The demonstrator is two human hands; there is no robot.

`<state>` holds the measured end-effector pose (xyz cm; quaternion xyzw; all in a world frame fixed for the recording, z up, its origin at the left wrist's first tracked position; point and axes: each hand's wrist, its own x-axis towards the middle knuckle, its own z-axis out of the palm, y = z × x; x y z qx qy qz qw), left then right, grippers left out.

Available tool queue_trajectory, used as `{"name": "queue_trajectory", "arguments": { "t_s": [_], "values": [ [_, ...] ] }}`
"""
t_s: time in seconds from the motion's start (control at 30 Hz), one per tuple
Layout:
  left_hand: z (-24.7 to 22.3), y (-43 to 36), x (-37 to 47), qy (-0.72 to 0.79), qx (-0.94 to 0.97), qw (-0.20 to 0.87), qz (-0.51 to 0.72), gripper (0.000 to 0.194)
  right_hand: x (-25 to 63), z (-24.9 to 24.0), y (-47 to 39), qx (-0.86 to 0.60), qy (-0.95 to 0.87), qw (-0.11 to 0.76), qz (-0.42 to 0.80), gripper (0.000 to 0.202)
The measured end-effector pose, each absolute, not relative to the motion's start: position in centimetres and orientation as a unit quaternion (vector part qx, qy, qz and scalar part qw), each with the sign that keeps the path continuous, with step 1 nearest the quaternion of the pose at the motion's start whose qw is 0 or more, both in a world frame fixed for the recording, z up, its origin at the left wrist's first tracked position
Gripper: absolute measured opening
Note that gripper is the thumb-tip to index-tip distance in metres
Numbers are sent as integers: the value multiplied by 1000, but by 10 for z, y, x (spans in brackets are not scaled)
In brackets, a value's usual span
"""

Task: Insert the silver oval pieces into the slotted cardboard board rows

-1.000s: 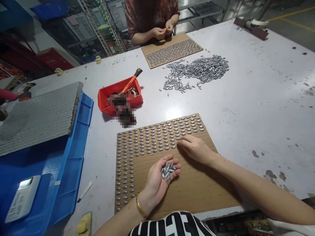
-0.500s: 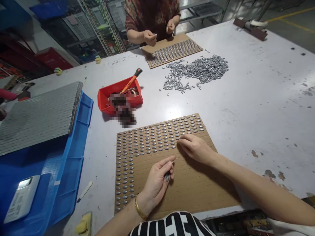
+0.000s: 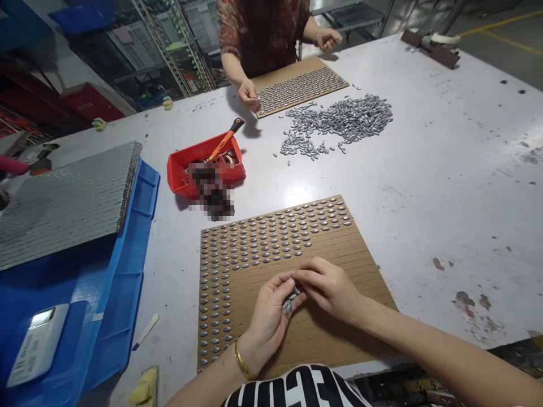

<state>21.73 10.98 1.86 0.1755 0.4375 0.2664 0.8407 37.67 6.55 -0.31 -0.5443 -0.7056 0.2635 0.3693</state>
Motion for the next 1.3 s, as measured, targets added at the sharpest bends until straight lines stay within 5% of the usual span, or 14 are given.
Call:
{"name": "queue_trajectory", "arguments": {
  "t_s": [0.3, 0.67, 1.0, 1.3],
  "values": [
    [21, 110, 216, 443, 108, 861, 225, 36, 412, -25, 76, -567, -755, 313, 98, 23],
    [23, 110, 216, 464, 133, 851, 208, 22, 429, -26, 94, -532, -833, 147, 30, 27],
    [19, 111, 216, 457, 165, 844, 227, 23, 404, 9, 82, -534, -722, 338, 283, 20],
    [16, 112, 219, 466, 207, 811, 287, 21, 382, 12, 76, -562, -507, 379, 532, 23]
  ]
}}
